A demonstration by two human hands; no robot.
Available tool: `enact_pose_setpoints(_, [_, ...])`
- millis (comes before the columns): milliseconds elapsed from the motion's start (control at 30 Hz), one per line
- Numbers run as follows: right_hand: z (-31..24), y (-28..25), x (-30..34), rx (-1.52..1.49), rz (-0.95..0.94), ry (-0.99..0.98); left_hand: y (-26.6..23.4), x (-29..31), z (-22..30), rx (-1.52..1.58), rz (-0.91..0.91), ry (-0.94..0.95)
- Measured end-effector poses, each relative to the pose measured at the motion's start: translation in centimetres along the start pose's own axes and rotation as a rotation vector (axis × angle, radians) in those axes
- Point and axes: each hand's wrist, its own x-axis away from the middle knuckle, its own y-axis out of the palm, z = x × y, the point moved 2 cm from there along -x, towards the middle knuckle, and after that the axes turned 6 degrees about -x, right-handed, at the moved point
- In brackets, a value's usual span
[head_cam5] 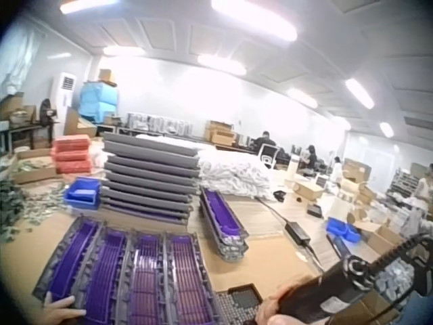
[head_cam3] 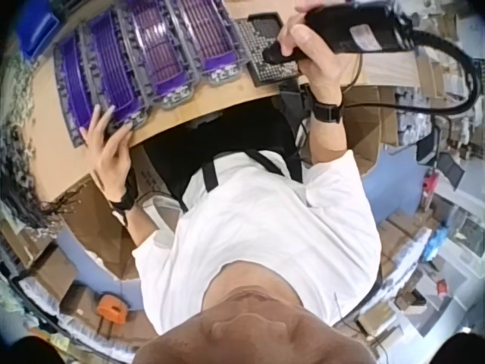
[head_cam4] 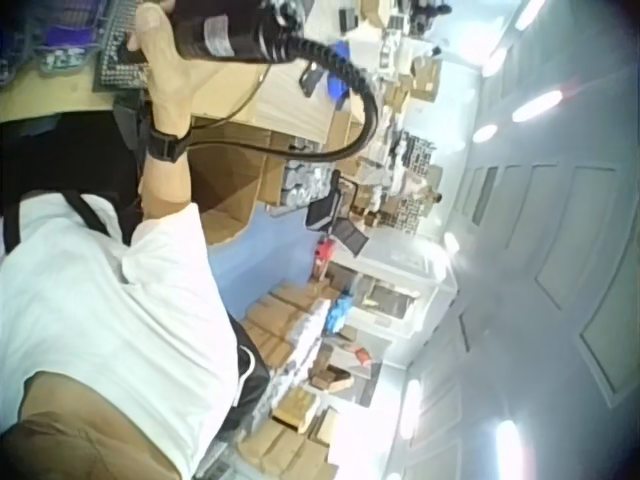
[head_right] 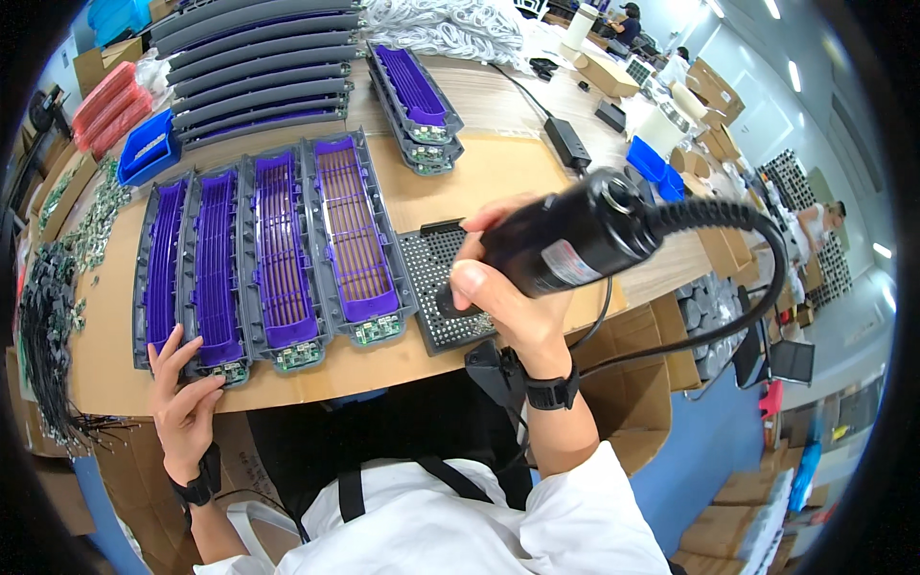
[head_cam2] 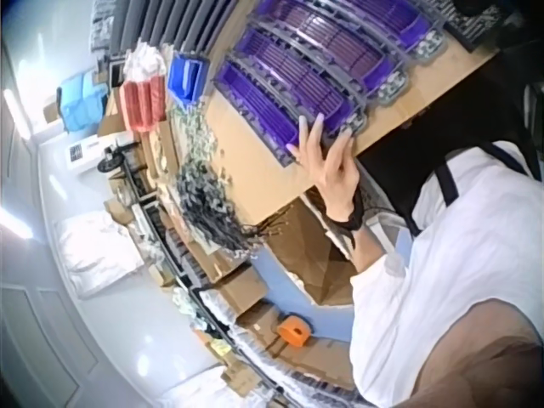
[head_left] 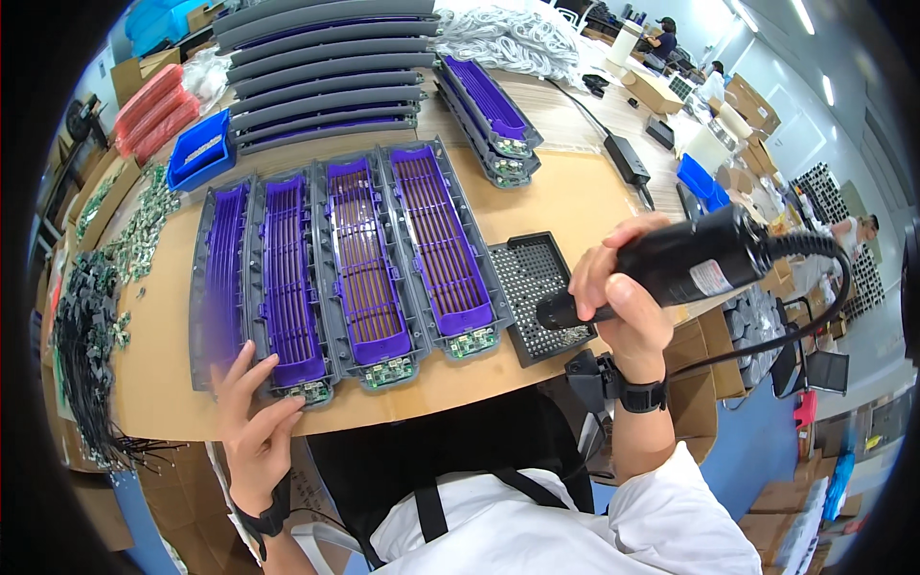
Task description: The person uses a handheld heat gun to apply heat to the ends of several purple plastic frames containing circuit boards. They then stack the heated frames and place them into a cardboard box. Later, they retrieve the frames, place them on the table, and insert small green circuit boards into the slots of the frames by hand.
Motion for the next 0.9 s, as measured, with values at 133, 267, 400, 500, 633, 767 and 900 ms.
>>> enact_pose_setpoints(133, [-0.5,0.3,0.1,-0.076,-0.020,-0.102,-0.2,0.1,-0.1,0.012,0.004,0.006])
enact_pose_setpoints(267, [-1.8,1.2,0.3,-0.157,-0.048,-0.215,-0.3,0.1,-0.3,0.049,0.022,0.018])
enact_pose_setpoints(400, [-2.6,4.5,0.9,-0.227,-0.048,-0.236,-0.1,0.0,-0.7,0.082,0.023,0.045])
enact_pose_setpoints(500, [-1.8,8.6,1.4,-0.401,-0.111,-0.112,0.0,0.4,-1.1,0.105,0.016,0.037])
enact_pose_setpoints(633, [-0.4,13.1,1.6,-0.400,-0.230,-0.031,-0.3,0.6,-1.2,0.091,0.012,0.051])
enact_pose_setpoints(767, [1.2,15.3,2.1,-0.429,-0.254,0.072,0.1,0.5,-1.3,0.090,0.030,0.075])
enact_pose_setpoints(900, [2.2,16.8,2.3,-0.404,-0.255,0.065,-0.4,0.6,-1.0,0.091,0.050,0.060])
